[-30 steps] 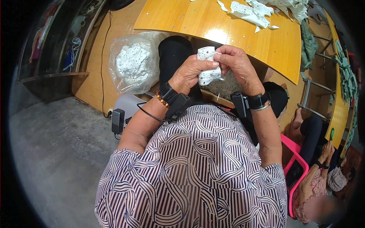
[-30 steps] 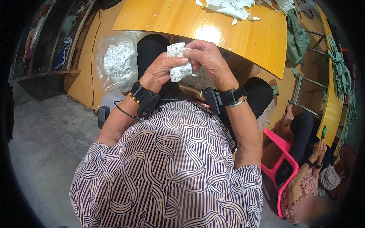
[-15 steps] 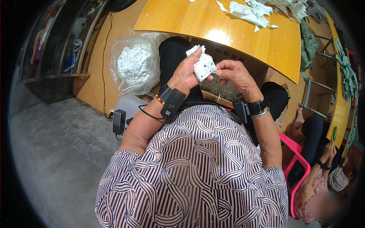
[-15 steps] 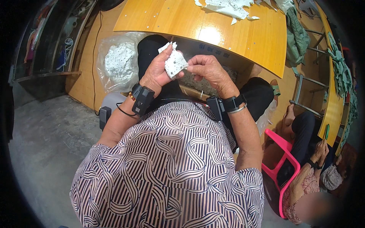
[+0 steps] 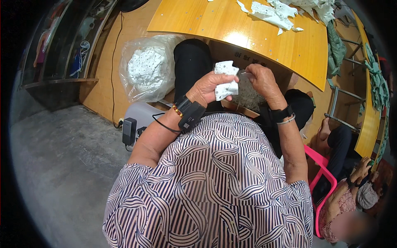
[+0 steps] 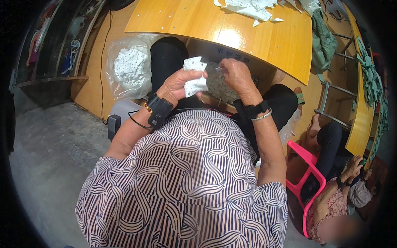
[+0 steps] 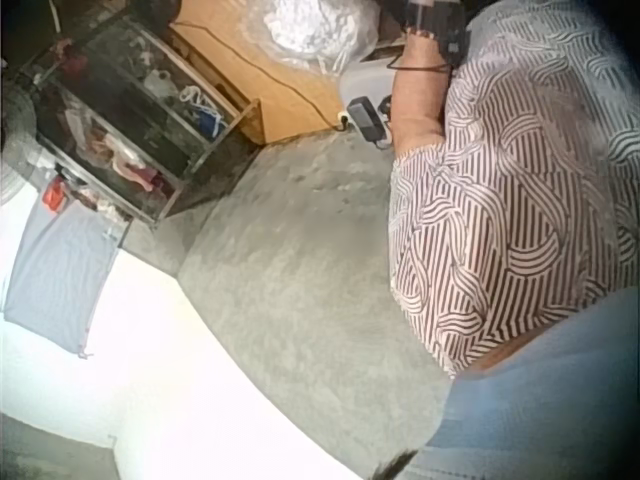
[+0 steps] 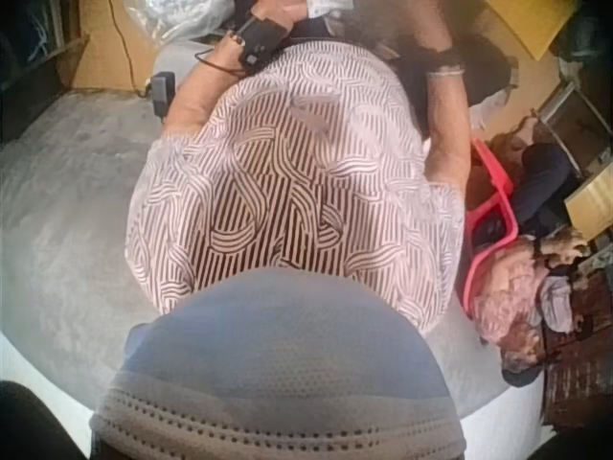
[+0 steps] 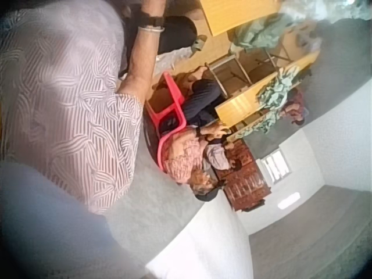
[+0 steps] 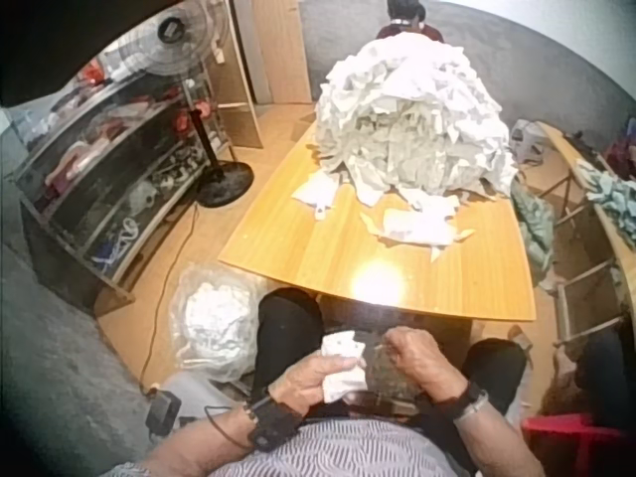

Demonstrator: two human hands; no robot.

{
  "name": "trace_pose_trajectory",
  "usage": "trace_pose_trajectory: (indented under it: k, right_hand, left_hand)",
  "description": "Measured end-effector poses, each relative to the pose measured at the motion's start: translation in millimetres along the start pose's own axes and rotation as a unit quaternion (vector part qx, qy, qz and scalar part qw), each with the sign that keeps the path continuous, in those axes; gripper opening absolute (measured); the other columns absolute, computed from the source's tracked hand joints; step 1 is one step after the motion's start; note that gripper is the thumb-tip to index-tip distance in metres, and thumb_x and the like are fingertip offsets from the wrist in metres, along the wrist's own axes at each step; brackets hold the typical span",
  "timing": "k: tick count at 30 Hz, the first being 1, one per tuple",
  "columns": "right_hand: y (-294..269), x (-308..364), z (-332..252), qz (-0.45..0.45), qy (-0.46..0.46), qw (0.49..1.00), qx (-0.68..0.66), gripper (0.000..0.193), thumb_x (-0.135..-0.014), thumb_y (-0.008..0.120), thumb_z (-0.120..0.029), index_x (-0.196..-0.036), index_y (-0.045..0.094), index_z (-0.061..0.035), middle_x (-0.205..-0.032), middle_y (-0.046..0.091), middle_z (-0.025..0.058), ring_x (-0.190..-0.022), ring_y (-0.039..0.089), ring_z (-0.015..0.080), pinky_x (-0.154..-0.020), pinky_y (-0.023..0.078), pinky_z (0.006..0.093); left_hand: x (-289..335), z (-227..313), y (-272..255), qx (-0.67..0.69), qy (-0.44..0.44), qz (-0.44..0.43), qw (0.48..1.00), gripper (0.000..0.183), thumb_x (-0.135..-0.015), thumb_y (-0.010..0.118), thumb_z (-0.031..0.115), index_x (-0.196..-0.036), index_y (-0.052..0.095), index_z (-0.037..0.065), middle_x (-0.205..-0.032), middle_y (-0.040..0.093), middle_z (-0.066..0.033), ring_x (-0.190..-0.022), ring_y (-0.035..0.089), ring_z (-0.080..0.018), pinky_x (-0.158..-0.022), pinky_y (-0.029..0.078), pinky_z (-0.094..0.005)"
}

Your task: Peel the protective backing off of white shoe components.

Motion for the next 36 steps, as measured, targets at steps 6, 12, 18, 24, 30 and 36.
trace_pose_trajectory:
  k: [6, 12, 18, 24, 30, 36]
  right_hand:
    - [-13, 6, -3, 0.06, 0.086, 0.971, -0.215, 0.032, -0.074, 0.067, -0.019, -0.097, 0.056, 0.0005, -0.09, 0.057, 0.0099, -0.088, 0.053, 0.017, -0.069, 0.044, 0.0293]
    - [11, 1, -7, -0.02, 0.17, 0.823, -0.542, 0.022, -0.076, 0.066, -0.017, -0.093, 0.059, -0.0042, -0.082, 0.057, 0.0001, -0.073, 0.052, 0.0067, -0.061, 0.043, 0.0214]
    - [3, 5, 1, 0.05, 0.175, 0.733, -0.656, 0.009, -0.078, 0.062, -0.009, -0.085, 0.058, -0.0039, -0.076, 0.06, 0.003, -0.068, 0.057, 0.0097, -0.063, 0.047, 0.0218]
    - [7, 6, 2, 0.036, 0.146, 0.708, -0.69, 0.009, -0.076, 0.06, -0.006, -0.085, 0.057, -0.0037, -0.078, 0.061, 0.0057, -0.071, 0.059, 0.0145, -0.068, 0.049, 0.0277]
    - [2, 8, -11, 0.023, 0.109, 0.724, -0.68, 0.01, -0.075, 0.061, -0.004, -0.084, 0.056, -0.0033, -0.079, 0.061, 0.0066, -0.072, 0.06, 0.0156, -0.07, 0.049, 0.0288]
    - [1, 1, -23, 0.016, 0.118, 0.685, -0.719, 0.023, -0.077, 0.062, -0.013, -0.096, 0.054, -0.002, -0.083, 0.06, 0.0079, -0.073, 0.059, 0.0152, -0.068, 0.049, 0.0287]
  left_hand:
    - [-3, 17, -1, -0.084, 0.089, 0.068, 0.99, 0.034, -0.075, 0.063, 0.004, -0.106, 0.051, 0.002, -0.092, 0.06, -0.0068, -0.081, 0.061, -0.0178, -0.062, 0.054, -0.0317]
    - [-12, 6, 9, -0.096, 0.084, 0.05, 0.991, 0.041, -0.071, 0.064, -0.001, -0.109, 0.049, 0.001, -0.1, 0.058, -0.0075, -0.091, 0.058, -0.0167, -0.082, 0.047, -0.0276]
    - [-12, 19, -21, 0.017, 0.182, 0.114, 0.977, 0.039, -0.073, 0.06, -0.003, -0.11, 0.048, -0.003, -0.107, 0.056, -0.0135, -0.098, 0.056, -0.0222, -0.089, 0.044, -0.0344]
    - [-3, 25, -23, 0.028, 0.237, 0.127, 0.963, 0.045, -0.068, 0.059, -0.009, -0.11, 0.047, -0.002, -0.095, 0.058, -0.0107, -0.087, 0.058, -0.018, -0.082, 0.047, -0.0288]
    - [7, 42, -22, -0.057, 0.294, 0.104, 0.948, 0.054, -0.062, 0.059, -0.013, -0.113, 0.049, 0.0, -0.1, 0.059, -0.0125, -0.093, 0.057, -0.0191, -0.085, 0.046, -0.03]
    - [13, 52, -1, -0.15, 0.34, 0.096, 0.923, 0.056, -0.057, 0.055, -0.014, -0.111, 0.052, 0.0, -0.104, 0.058, -0.0069, -0.094, 0.055, -0.0168, -0.089, 0.042, -0.0284]
Point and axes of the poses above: each hand's wrist, its own x-axis away from the middle knuckle, its own y-axis out of the palm, z = x × y, the point moved 5 cm from there along -x, towards the middle knuckle
